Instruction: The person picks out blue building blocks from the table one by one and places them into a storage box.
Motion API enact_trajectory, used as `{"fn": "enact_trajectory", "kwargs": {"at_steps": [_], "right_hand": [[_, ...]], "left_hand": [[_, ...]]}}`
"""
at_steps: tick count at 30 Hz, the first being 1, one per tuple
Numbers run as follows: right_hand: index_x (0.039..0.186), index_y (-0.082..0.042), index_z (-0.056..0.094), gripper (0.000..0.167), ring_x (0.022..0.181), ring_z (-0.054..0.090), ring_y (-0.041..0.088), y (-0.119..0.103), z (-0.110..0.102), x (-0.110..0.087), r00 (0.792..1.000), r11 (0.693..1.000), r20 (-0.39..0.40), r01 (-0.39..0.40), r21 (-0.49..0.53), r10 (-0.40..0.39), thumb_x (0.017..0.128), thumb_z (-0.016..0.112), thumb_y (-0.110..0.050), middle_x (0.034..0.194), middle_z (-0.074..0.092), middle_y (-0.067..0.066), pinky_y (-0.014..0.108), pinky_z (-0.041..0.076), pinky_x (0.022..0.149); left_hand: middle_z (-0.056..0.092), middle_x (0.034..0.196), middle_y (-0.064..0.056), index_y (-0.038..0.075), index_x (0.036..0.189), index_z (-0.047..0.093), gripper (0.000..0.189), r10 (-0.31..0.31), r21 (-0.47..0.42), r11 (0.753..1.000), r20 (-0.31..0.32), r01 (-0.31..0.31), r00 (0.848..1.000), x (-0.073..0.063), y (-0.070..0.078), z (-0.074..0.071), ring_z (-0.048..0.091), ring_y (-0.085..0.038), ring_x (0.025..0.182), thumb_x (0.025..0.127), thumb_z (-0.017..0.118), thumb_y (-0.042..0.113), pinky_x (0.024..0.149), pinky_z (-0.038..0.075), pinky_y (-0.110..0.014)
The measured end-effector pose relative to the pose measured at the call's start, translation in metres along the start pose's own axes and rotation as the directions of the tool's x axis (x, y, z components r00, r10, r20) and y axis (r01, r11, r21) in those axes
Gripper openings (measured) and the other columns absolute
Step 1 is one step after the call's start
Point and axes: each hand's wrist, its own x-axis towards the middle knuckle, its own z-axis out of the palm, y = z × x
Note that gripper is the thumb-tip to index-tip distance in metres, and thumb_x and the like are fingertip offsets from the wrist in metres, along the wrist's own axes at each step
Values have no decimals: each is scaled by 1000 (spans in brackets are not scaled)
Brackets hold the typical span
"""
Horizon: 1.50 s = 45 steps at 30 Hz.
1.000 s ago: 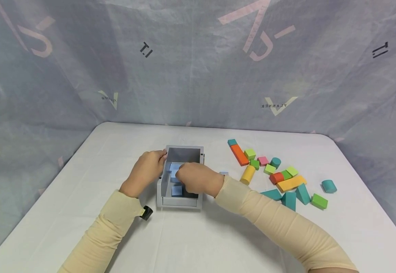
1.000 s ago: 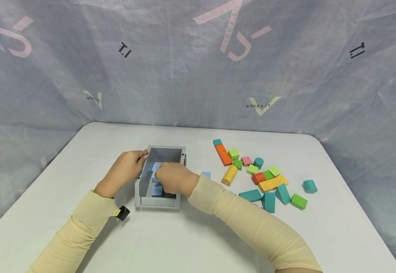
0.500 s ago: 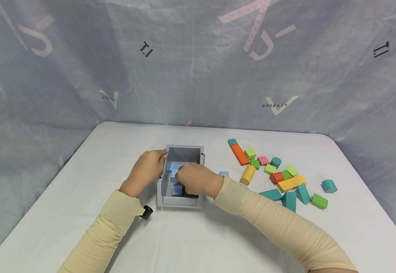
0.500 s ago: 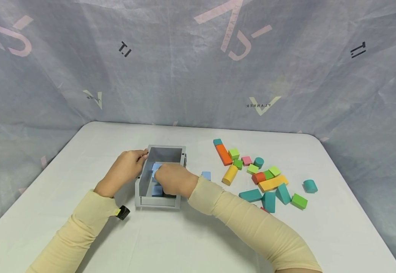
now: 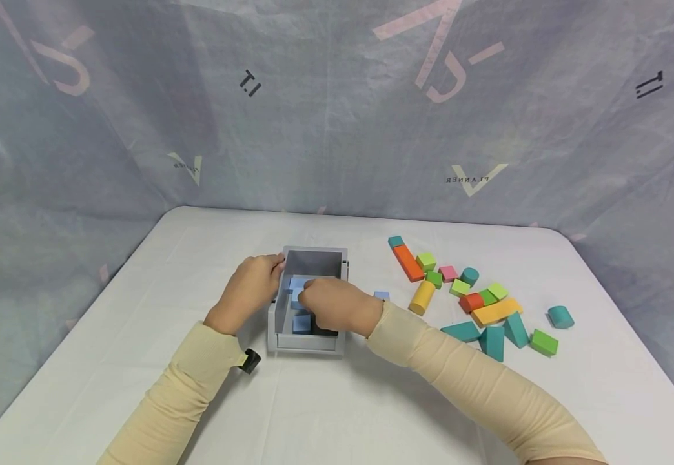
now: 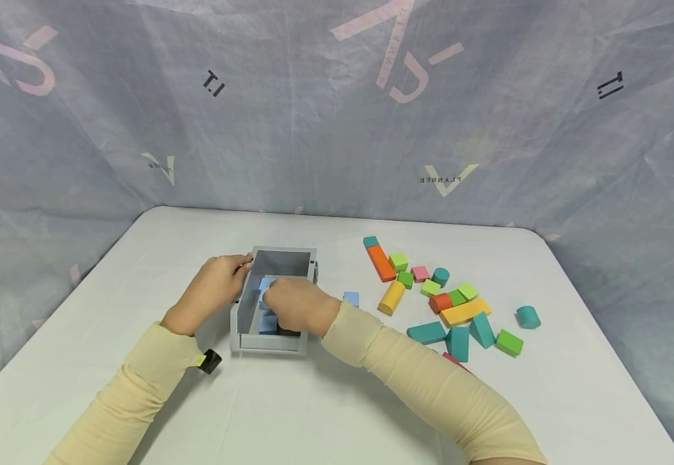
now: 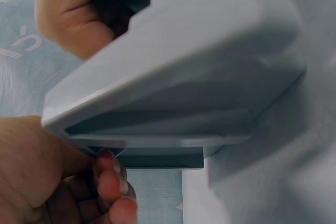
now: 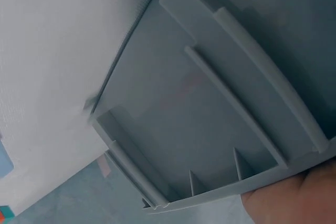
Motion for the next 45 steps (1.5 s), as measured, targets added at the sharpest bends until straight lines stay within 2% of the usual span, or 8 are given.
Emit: {"fn": "enact_trajectory", "kwargs": {"at_steps": [5, 9, 16, 24, 28, 33, 38, 45], "right_hand": [[84, -12, 70, 20, 66, 45, 8, 2, 1, -1, 1000, 998, -29, 4, 55, -2, 88, 63, 6, 73, 52, -5, 20, 40, 61], [88, -10, 71, 15, 70, 53, 8, 4, 1, -4, 996, 995, -82, 35, 97, -27, 90, 65, 3, 80, 58, -3, 18, 45, 64], [98, -8, 73, 8, 83, 60, 8, 8, -2, -13, 979, 967, -199, 94, 235, -47, 91, 71, -5, 97, 65, 0, 18, 50, 73], [94, -9, 73, 5, 81, 59, 7, 11, -12, -36, 923, 921, -384, 127, 369, 27, 90, 73, -5, 92, 64, -4, 19, 50, 72], [93, -9, 72, 6, 81, 60, 7, 18, -17, -51, 901, 914, -429, 127, 385, 56, 89, 74, -5, 90, 63, -5, 22, 52, 74], [96, -10, 71, 8, 88, 63, 11, 30, -19, -69, 889, 929, -445, 70, 362, 106, 89, 75, -8, 94, 65, -3, 29, 55, 81], [100, -10, 73, 12, 90, 65, 17, 42, -18, -82, 890, 938, -413, -42, 345, 191, 89, 76, -11, 101, 67, -1, 30, 55, 82], [103, -8, 73, 18, 92, 66, 23, 58, -8, -96, 898, 932, -359, -128, 338, 254, 86, 78, -10, 103, 67, 2, 34, 55, 82]], "left_hand": [[69, 112, -24, -8, 127, 63, 32, 3, 3, 1000, -4, -3, 1000, 1, -1, 0, 38, -11, 47, 103, 53, 10, 48, 35, -27], [69, 112, -24, -8, 127, 63, 32, -6, 0, 1000, 5, 6, 1000, 2, 0, 0, 38, -11, 48, 103, 53, 11, 49, 35, -28], [68, 84, -18, -8, 130, 61, 34, -25, 18, 1000, 27, 25, 999, 2, 0, 0, 38, -11, 47, 104, 51, 11, 47, 34, -27], [68, 116, -24, -7, 130, 62, 34, -23, 30, 999, 23, 23, 999, 2, 0, 1, 44, -14, 53, 104, 51, 11, 53, 40, -30], [67, 120, -24, -7, 131, 61, 34, -34, 21, 999, 30, 33, 999, 1, 2, 0, 44, -14, 53, 104, 51, 12, 55, 42, -31], [67, 121, -24, -7, 133, 59, 35, -49, 10, 999, 40, 49, 998, 0, 3, 0, 43, -14, 52, 105, 50, 13, 54, 41, -31], [65, 124, -24, -7, 133, 59, 35, -53, 13, 999, 40, 52, 998, 0, 3, -1, 42, -14, 51, 105, 50, 13, 54, 41, -30], [66, 120, -25, -8, 131, 60, 35, -43, 3, 999, 27, 43, 999, 0, 3, -1, 37, -12, 49, 104, 51, 12, 50, 37, -29]]}}
